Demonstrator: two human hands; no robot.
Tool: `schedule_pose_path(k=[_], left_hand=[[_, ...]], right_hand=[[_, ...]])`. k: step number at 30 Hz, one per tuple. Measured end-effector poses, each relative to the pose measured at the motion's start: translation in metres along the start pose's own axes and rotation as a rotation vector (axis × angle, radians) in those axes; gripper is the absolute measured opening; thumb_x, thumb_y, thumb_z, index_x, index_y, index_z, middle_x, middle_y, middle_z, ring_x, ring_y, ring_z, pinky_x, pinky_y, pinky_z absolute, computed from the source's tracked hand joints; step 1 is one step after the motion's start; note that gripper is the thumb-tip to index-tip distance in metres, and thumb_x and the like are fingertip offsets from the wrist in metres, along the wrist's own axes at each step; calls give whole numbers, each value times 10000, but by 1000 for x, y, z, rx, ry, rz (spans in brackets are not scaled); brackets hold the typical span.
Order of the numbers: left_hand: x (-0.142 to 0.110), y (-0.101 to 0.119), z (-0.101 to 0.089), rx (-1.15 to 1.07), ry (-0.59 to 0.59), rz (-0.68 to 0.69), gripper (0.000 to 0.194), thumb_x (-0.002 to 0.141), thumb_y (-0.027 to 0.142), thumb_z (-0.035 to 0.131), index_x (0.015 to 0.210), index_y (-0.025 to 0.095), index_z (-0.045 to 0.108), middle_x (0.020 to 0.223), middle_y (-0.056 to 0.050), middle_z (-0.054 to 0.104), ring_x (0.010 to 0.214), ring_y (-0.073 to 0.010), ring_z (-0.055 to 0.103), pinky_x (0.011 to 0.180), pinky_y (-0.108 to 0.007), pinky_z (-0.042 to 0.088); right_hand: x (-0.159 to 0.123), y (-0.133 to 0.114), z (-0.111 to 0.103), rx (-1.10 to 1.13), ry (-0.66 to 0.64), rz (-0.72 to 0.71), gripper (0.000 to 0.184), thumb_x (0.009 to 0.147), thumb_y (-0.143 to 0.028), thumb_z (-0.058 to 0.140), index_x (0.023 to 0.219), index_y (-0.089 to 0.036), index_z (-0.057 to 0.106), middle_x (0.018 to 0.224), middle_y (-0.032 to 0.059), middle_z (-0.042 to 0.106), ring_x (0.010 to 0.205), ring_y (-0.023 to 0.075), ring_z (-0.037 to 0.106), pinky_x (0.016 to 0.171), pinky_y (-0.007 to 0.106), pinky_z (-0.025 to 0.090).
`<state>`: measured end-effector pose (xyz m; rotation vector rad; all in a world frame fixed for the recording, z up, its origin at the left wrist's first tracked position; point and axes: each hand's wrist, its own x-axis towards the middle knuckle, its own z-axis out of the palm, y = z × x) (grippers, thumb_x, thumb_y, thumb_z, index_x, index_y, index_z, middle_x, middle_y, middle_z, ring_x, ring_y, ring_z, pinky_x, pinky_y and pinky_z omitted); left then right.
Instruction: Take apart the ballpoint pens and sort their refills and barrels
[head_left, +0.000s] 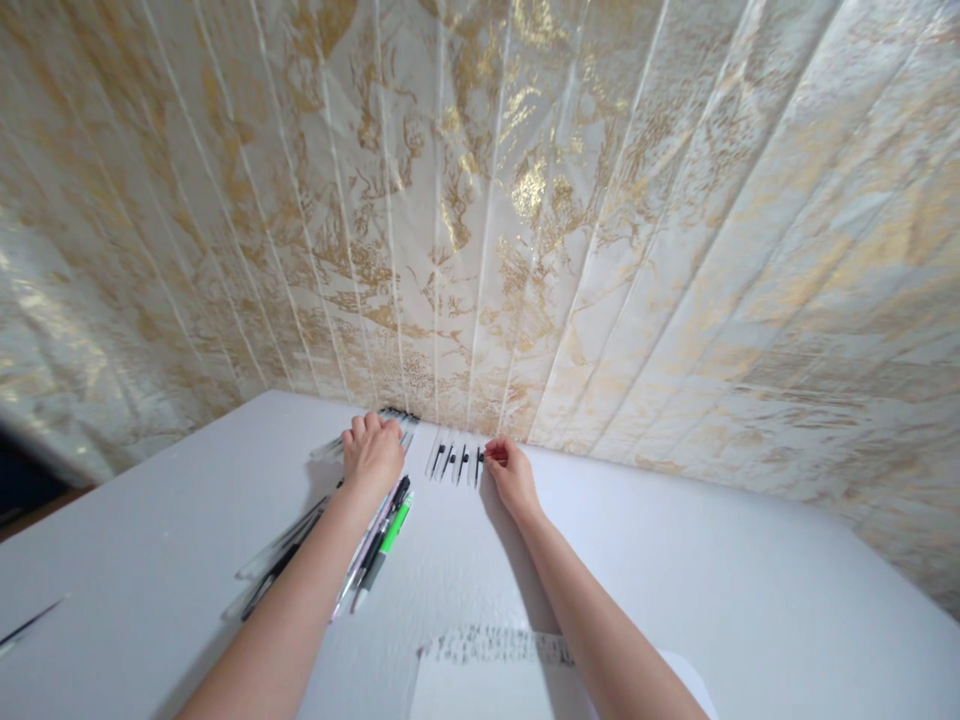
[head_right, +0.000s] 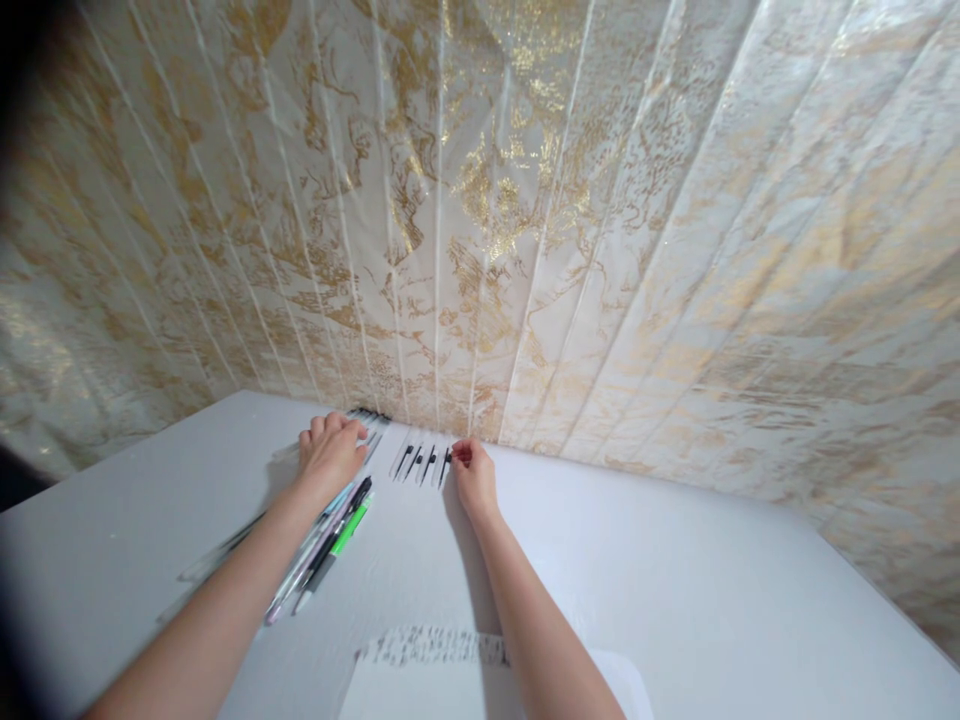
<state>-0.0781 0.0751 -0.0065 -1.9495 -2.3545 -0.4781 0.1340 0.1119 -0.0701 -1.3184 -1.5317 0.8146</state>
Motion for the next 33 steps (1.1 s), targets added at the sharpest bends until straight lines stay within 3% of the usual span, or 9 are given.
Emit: schedule_pose_path(k=[12,18,23,28,33], left_hand=[[-6,5,14,220,-48,16,281,848,218,514,1025,105,701,1140,-183,581,1117,-324,453,899,-395,343],[-5,8,3,203,-40,3,322,856,205,465,1022,53,695,1129,-217,591,1112,-350,481,891,-413,376],[-1,15,-12,138,-75,10,297,877,248,464,1002,88,681,1155,-208,596,1140,-363,486,904,-423,394],[-3,27,-23,28,-176,78,225,923,226,438,1049,132,599,1135,-141,647,1105,-281,557,878,-328,410],[-12,40,-27,-66,-325,137,152,952,224,426,1039,182,544,911,-62,727,829,-203,669,671,-268,416]], right_hand=[[-46,10,-23,259,-43,50,182,695,-288,583,857,-206,583,826,39,669,769,192,635,666,291,489],[-37,13,-20,289,-4,136,223,677,-244,539,891,-204,586,870,66,690,789,204,650,587,275,470],[-25,12,-13,293,-11,159,270,632,-165,516,881,-205,613,937,72,705,743,188,638,528,256,432],[-24,9,-11,339,-58,138,303,602,-127,476,856,-221,613,965,53,734,827,186,645,630,267,474],[-24,12,-16,372,-37,175,320,613,-197,486,915,-220,587,1028,77,720,707,170,611,479,225,398]])
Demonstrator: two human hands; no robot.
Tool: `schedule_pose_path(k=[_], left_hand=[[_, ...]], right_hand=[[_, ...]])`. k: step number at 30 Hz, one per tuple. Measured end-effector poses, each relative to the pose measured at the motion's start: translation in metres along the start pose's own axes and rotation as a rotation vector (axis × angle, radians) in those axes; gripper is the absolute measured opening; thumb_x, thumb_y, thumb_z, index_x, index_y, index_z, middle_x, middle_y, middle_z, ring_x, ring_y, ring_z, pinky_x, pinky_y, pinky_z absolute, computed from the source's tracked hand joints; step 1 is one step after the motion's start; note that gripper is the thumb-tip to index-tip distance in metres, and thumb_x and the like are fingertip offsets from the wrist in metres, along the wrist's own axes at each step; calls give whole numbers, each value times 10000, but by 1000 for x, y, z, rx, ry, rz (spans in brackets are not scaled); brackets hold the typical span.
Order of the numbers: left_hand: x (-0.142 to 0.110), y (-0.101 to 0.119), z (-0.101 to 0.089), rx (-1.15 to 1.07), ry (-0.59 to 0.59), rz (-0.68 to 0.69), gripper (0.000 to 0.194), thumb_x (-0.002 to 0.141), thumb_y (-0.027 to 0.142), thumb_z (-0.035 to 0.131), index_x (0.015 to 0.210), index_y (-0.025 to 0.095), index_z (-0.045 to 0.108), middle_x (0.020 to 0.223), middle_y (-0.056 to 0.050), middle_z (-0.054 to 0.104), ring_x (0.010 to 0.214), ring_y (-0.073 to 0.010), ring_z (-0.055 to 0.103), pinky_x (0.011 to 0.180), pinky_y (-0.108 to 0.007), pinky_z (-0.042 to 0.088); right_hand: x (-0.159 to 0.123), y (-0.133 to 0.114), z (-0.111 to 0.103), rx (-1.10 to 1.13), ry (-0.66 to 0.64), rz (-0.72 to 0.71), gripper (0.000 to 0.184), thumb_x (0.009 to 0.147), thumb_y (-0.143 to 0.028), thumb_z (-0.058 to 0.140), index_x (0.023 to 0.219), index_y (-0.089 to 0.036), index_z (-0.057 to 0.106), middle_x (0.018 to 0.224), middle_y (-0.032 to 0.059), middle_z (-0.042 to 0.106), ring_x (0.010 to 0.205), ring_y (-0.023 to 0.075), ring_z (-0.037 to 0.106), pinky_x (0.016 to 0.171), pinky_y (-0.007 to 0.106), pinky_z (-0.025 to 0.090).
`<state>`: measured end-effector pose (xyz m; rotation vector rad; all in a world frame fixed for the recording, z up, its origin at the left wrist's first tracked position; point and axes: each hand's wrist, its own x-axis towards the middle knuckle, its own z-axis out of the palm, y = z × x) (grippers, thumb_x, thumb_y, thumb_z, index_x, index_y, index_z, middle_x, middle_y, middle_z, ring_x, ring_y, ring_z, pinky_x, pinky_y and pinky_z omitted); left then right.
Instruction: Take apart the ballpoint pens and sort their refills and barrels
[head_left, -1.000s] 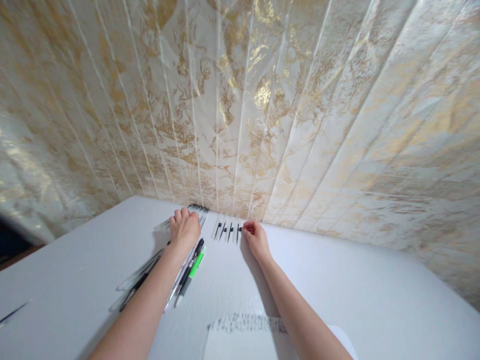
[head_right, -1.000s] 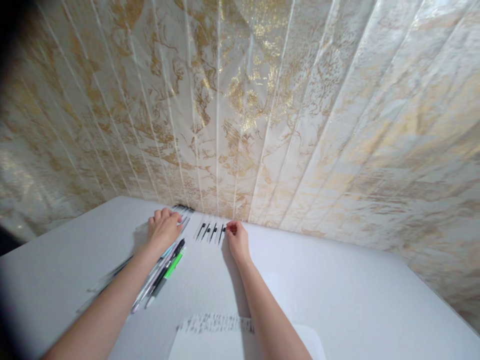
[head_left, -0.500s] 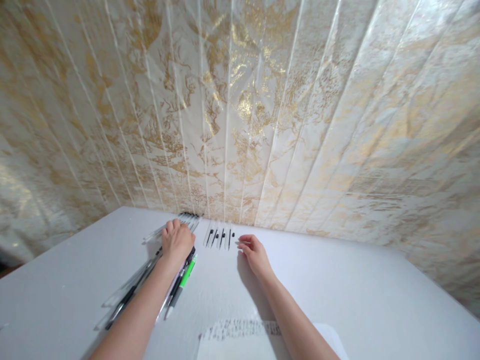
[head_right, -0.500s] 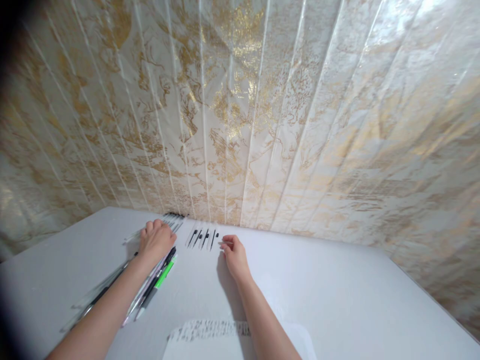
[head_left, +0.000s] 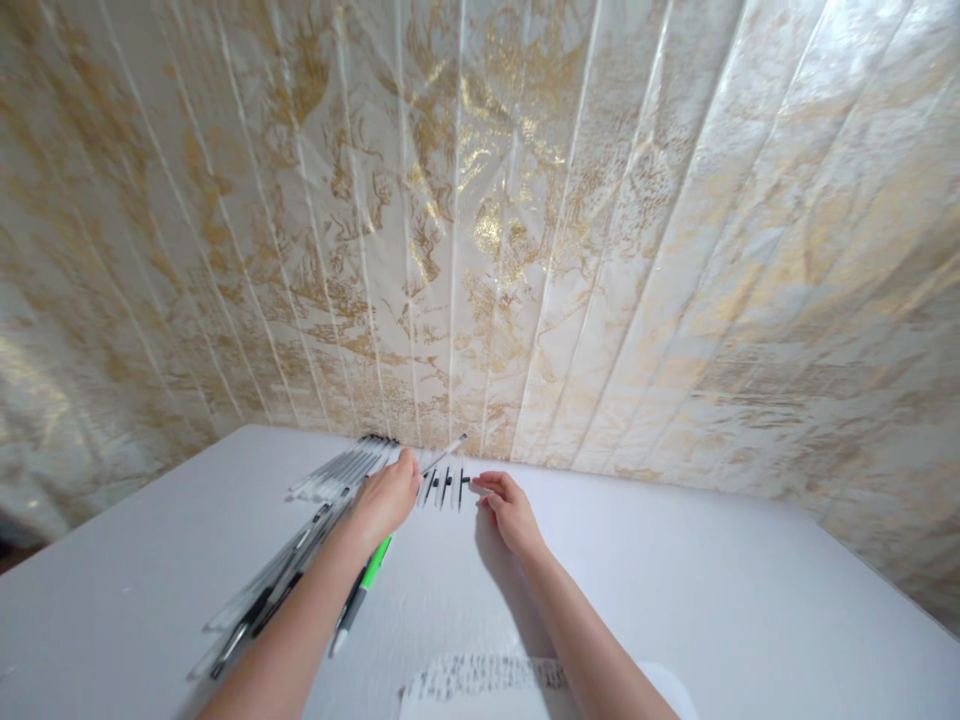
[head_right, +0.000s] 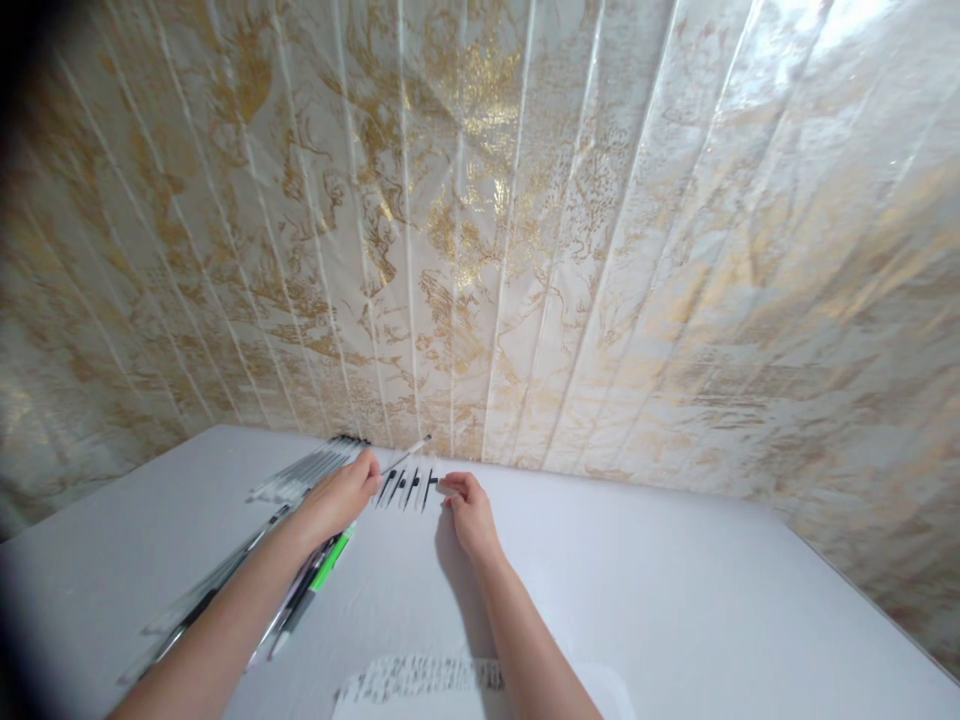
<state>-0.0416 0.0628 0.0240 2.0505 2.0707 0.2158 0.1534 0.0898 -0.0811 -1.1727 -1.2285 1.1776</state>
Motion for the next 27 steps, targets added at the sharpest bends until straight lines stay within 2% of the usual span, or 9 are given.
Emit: schedule_pose_path(k=[6,10,15,20,24,27], left_hand=[[-5,8,1,-47,-71,27,181,947,149,381,1069,163,515,935,-75,729,699,-171,667,595,-252,396],[-5,8,0,-51,-86,54,243,898,64,396,1065,170,537,963,-75,727,778,-174,669,644,-247,398],[-5,8,2,-51,-77,69,265,885,47,401,1051,186,553,974,-66,725,853,-179,663,687,-249,391],[-3,7,6,-68,-52,66,252,914,95,382,1071,192,553,957,-66,725,901,-200,663,702,-260,391],[-3,6,8,-87,-33,80,185,926,177,427,1025,203,581,949,-72,724,921,-226,663,700,-267,387],[-5,7,8,-114,-33,117,171,912,184,452,963,202,614,905,-66,725,892,-227,662,695,-264,382]], right_hand=[[3,-2,0,20,-22,29,337,576,-179,472,892,-218,582,1003,88,730,689,169,606,432,203,347],[4,-4,3,18,-41,25,357,563,-152,464,886,-214,602,1014,81,732,705,166,605,480,212,376],[3,-4,1,11,-38,19,380,552,-144,440,889,-210,603,1042,79,721,684,161,609,482,217,382],[3,-6,3,-2,-60,-16,382,547,-110,445,877,-202,613,985,65,732,630,135,585,649,275,473],[2,-11,6,-47,-63,-42,297,603,-125,491,855,-207,624,962,43,727,601,125,558,707,290,480],[-4,-16,4,-94,-44,-53,200,716,-251,538,886,-208,634,931,44,714,610,136,555,608,257,455]])
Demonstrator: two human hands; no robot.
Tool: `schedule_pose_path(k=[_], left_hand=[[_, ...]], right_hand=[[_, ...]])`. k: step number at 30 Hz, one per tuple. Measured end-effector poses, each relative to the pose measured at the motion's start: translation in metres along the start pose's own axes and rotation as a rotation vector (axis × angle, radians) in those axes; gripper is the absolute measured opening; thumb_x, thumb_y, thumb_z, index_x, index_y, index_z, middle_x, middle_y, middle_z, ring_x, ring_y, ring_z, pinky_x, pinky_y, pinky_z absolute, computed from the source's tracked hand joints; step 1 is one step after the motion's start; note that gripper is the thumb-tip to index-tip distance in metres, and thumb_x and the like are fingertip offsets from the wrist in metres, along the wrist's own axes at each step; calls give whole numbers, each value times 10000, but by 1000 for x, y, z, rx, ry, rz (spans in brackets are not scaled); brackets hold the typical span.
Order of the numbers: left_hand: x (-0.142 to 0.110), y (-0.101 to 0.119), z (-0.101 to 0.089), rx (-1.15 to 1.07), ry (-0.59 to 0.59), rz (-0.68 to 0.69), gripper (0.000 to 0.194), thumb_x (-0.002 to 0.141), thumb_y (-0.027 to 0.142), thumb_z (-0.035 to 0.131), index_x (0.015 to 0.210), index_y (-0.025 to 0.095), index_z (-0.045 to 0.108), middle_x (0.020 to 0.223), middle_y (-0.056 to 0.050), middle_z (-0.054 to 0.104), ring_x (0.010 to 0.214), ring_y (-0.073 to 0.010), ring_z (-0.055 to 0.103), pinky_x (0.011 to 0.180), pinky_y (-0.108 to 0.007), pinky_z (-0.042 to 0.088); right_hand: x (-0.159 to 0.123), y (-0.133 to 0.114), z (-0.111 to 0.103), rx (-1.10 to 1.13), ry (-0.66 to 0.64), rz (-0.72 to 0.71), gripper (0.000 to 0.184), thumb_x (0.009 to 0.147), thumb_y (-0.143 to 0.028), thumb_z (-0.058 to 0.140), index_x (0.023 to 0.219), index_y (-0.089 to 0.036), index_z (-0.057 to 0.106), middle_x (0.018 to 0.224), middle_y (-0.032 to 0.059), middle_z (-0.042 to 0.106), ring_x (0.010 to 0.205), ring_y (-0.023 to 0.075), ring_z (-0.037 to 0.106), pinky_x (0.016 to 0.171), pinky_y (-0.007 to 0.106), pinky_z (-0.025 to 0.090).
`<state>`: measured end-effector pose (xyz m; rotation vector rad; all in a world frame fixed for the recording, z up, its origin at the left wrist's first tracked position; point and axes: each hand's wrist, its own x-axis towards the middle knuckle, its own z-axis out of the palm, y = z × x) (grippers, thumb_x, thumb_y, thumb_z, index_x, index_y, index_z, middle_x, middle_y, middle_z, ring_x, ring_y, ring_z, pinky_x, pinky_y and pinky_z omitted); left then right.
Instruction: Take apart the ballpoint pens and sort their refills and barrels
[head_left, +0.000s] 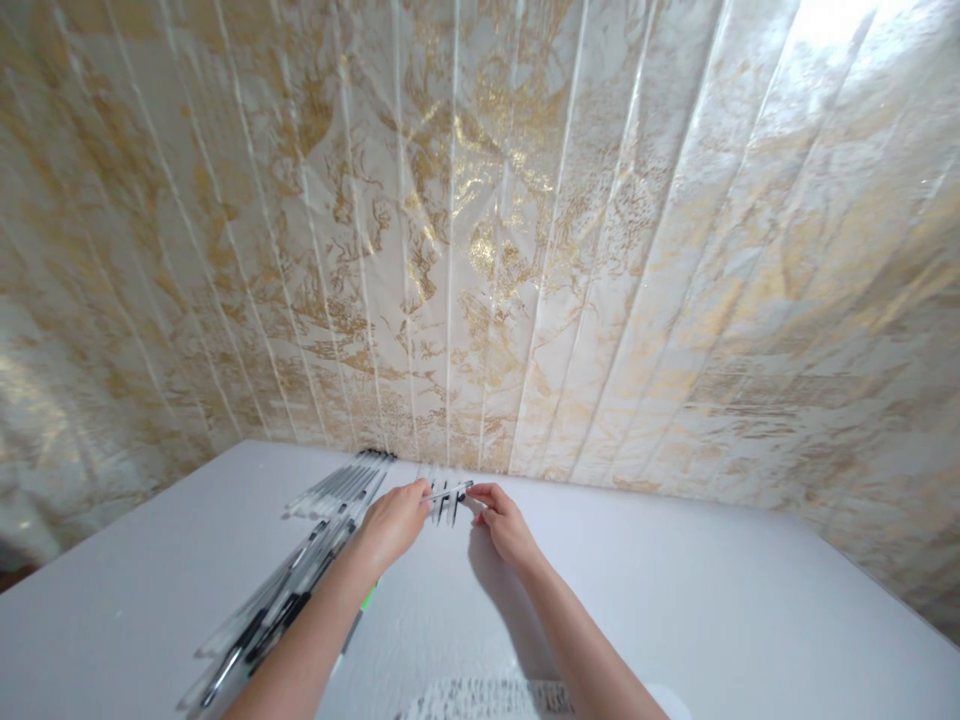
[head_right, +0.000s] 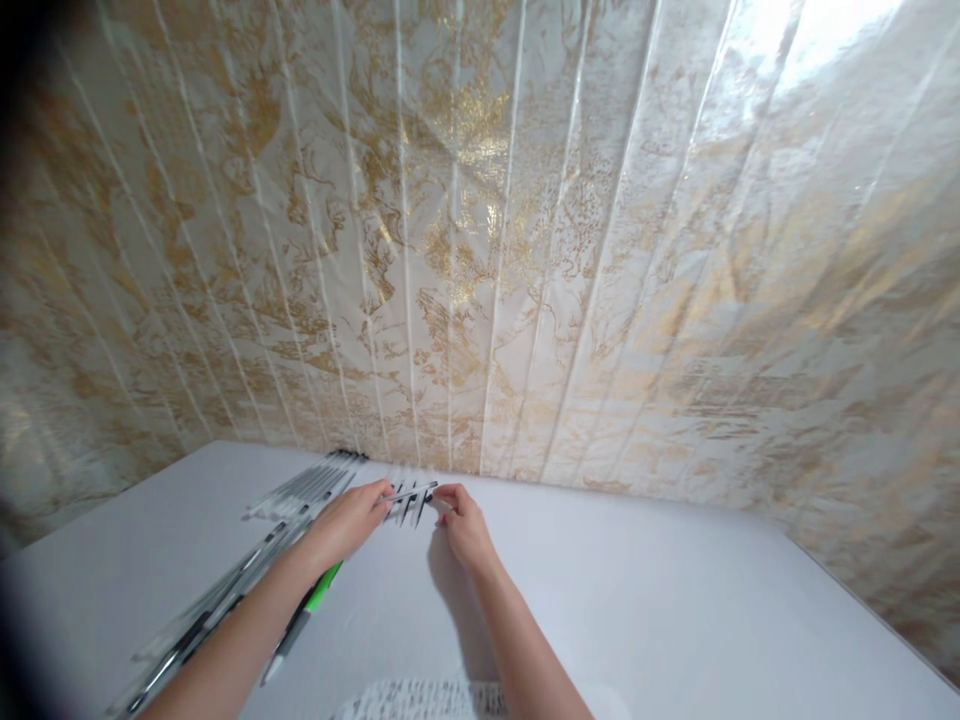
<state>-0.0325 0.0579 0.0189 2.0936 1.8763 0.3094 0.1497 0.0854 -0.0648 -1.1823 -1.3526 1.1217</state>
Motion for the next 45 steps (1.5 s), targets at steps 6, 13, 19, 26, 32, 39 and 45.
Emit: schedule_pose_path(k=[6,13,19,26,32,39,45], left_hand=[[-5,10,2,-130,-52,189,162,873,241,504,859,229,666,815,-7,712,805,-189,647,667,-230,383],[-7,28,21,-278,-37,304,106,822,246,544,883,232,629,867,-8,674,830,-191,609,728,-250,382],[-20,41,45,-419,-59,281,57,841,283,518,827,237,487,677,51,532,656,-154,518,643,-249,335],[-21,46,74,-693,-333,305,396,899,590,320,797,229,449,535,100,340,459,-106,342,483,-211,305],[-24,47,75,-785,-376,353,385,896,558,378,846,202,514,645,37,517,560,-117,466,567,-224,386],[-29,53,75,-579,-63,269,117,863,355,473,834,242,465,727,38,545,673,-151,526,621,-236,390],[-27,54,77,-524,-57,278,337,942,405,291,687,234,429,618,25,527,614,-160,550,577,-239,368]], right_hand=[[-20,-7,-25,-160,68,16,559,833,-651,411,523,-201,531,495,7,497,504,145,437,499,264,331],[-38,-14,-50,-145,34,102,575,742,-767,434,519,-242,360,468,-67,281,434,106,246,431,266,216],[-42,-18,-65,-75,-26,115,552,770,-732,441,548,-238,336,505,-74,263,447,93,222,436,253,200],[-39,-26,-95,-198,-139,6,524,796,-671,468,544,-225,356,513,-68,299,490,105,274,496,257,235],[-42,-41,-103,-315,-157,-4,478,820,-570,469,511,-216,385,493,-61,325,487,106,281,510,260,234],[-39,-36,-103,-312,-119,81,494,795,-585,441,462,-239,325,415,-67,300,407,95,258,449,253,211],[-44,-50,-107,-288,-180,-2,444,759,-596,517,550,-221,406,523,-64,344,505,111,317,512,249,275]])
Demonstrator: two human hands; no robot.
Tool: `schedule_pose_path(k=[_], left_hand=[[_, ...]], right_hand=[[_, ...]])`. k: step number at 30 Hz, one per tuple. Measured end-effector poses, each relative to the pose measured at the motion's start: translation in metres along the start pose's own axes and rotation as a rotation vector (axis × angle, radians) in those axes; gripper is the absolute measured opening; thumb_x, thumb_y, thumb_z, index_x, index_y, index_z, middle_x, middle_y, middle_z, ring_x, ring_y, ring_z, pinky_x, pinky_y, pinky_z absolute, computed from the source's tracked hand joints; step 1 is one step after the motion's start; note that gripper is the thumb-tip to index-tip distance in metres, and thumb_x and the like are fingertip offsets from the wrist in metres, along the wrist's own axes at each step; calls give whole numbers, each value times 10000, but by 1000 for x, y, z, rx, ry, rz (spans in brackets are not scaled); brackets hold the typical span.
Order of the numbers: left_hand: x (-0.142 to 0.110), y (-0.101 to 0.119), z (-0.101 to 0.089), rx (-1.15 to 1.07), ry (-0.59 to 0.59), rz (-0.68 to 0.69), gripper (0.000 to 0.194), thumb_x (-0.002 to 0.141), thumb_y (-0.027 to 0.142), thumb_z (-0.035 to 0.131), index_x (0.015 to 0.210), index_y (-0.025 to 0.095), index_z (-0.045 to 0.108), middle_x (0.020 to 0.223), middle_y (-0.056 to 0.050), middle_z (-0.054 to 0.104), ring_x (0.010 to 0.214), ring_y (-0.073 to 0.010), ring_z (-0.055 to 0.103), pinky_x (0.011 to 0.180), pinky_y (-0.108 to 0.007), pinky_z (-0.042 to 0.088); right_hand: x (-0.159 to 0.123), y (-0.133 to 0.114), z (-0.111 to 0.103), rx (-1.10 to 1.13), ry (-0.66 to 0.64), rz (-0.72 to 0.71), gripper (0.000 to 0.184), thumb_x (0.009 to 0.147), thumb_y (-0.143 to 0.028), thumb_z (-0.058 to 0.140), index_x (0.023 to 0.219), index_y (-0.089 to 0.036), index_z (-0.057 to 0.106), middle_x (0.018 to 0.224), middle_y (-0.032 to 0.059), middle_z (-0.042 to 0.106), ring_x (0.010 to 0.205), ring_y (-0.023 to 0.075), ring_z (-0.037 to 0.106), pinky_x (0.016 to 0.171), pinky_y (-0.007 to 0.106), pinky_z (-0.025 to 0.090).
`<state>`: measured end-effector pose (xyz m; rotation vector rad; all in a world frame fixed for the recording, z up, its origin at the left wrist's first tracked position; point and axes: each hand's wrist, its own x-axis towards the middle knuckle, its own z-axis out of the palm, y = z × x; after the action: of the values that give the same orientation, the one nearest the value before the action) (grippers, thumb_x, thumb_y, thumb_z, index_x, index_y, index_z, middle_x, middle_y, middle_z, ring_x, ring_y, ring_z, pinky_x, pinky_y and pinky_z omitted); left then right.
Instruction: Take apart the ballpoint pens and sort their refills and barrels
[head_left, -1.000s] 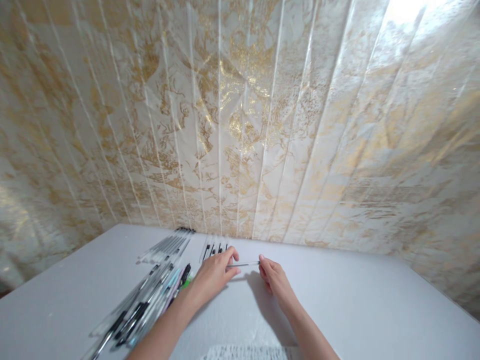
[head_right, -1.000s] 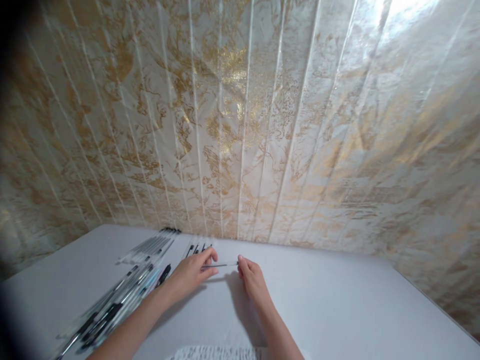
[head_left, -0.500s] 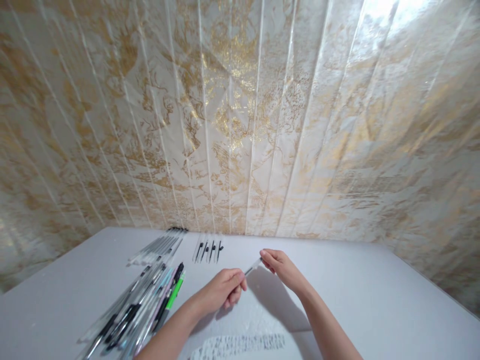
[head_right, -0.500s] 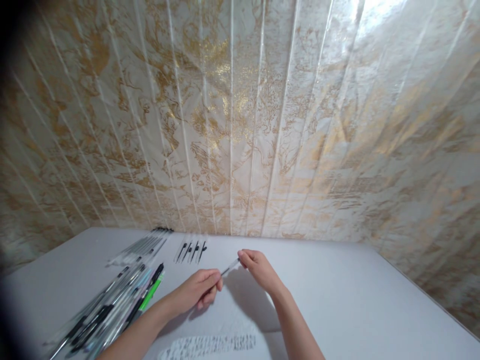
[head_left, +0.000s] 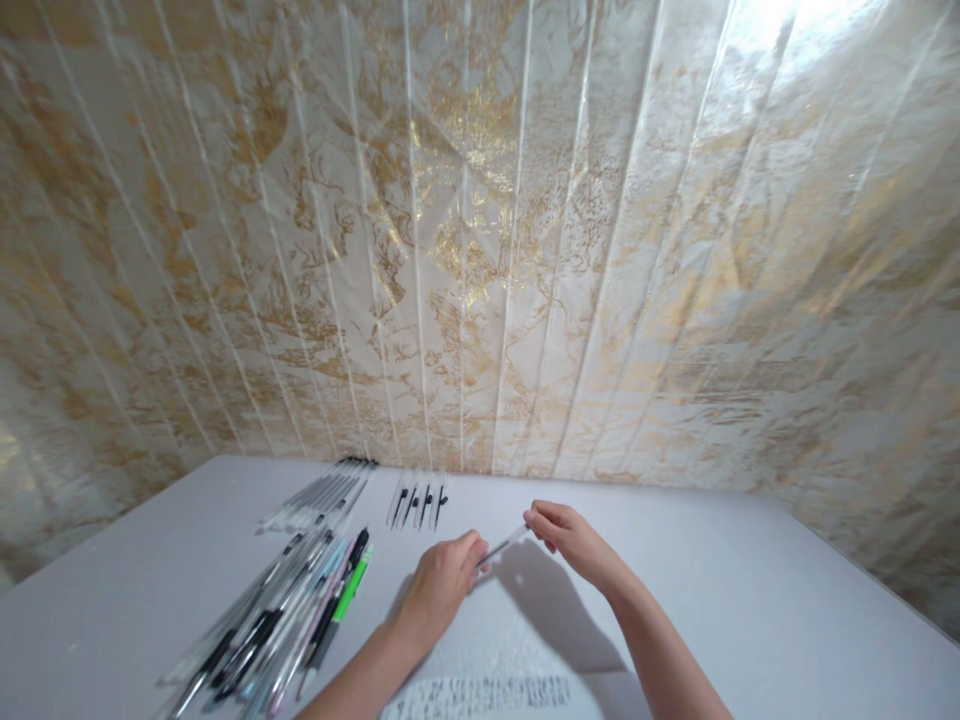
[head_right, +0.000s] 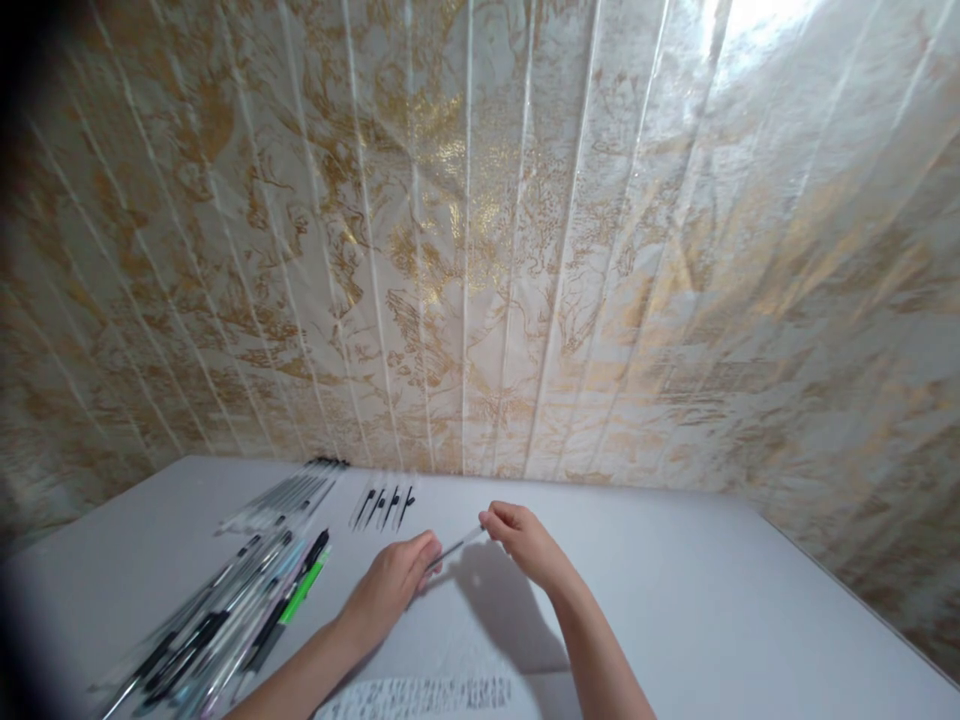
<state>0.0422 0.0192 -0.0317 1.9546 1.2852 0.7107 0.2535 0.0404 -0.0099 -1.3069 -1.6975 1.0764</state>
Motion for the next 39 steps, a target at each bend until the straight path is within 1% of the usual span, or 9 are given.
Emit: schedule_pose_path(k=[2,7,10,16,20,24,29,34,39], left_hand=[[-1,1,-1,19,4,2,363,952,429,279,705,233,459,621,25,542,609,-160,558,569,-236,365],[-4,6,-2,106,46,40,105,861,328,536,931,255,506,842,26,634,736,-162,596,674,-231,386],[-4,6,1,147,51,48,43,894,285,490,866,253,496,852,16,655,766,-169,617,695,-234,384],[-2,4,-2,201,39,14,306,984,312,297,773,238,505,639,21,607,621,-178,600,590,-247,331],[-4,4,-3,173,51,38,78,918,304,474,962,247,504,697,55,599,631,-159,587,601,-227,342],[-5,2,0,126,58,85,5,866,243,509,864,246,506,820,36,615,728,-156,578,682,-232,357],[-2,-2,1,68,50,59,234,933,297,342,784,231,510,734,3,575,697,-179,540,670,-269,331],[0,-4,1,-84,8,1,312,955,431,271,816,234,468,592,55,419,552,-146,411,571,-251,291],[3,-2,-7,-302,-169,-45,337,850,575,449,844,241,404,578,104,377,464,-93,268,441,-198,211]], right_hand=[[-2,-4,-2,-37,0,-22,414,767,-575,519,575,-219,432,549,-56,374,530,118,342,533,252,287],[0,1,-1,-141,44,83,493,796,-576,456,464,-228,350,441,-59,301,448,104,271,487,259,226],[1,4,0,-147,30,110,515,802,-590,425,442,-235,329,408,-61,270,424,100,244,469,259,202],[-1,-2,0,-132,-11,42,401,792,-576,454,605,-222,428,560,-51,375,516,115,334,499,240,260],[-1,0,0,-206,-7,64,437,826,-566,397,563,-217,400,544,-44,384,524,115,335,532,257,266],[0,6,0,-226,-10,113,506,840,-574,369,474,-226,332,444,-62,288,461,100,259,515,275,229],[-2,3,-2,-181,-22,37,405,828,-540,445,597,-208,446,547,-56,367,531,112,327,538,259,257],[-5,-1,-5,24,-95,-15,353,789,-526,576,688,-203,477,591,-58,429,552,112,381,548,253,311],[-7,2,-9,195,-163,-17,401,734,-555,683,705,-182,539,616,-30,525,569,118,452,578,268,367]])
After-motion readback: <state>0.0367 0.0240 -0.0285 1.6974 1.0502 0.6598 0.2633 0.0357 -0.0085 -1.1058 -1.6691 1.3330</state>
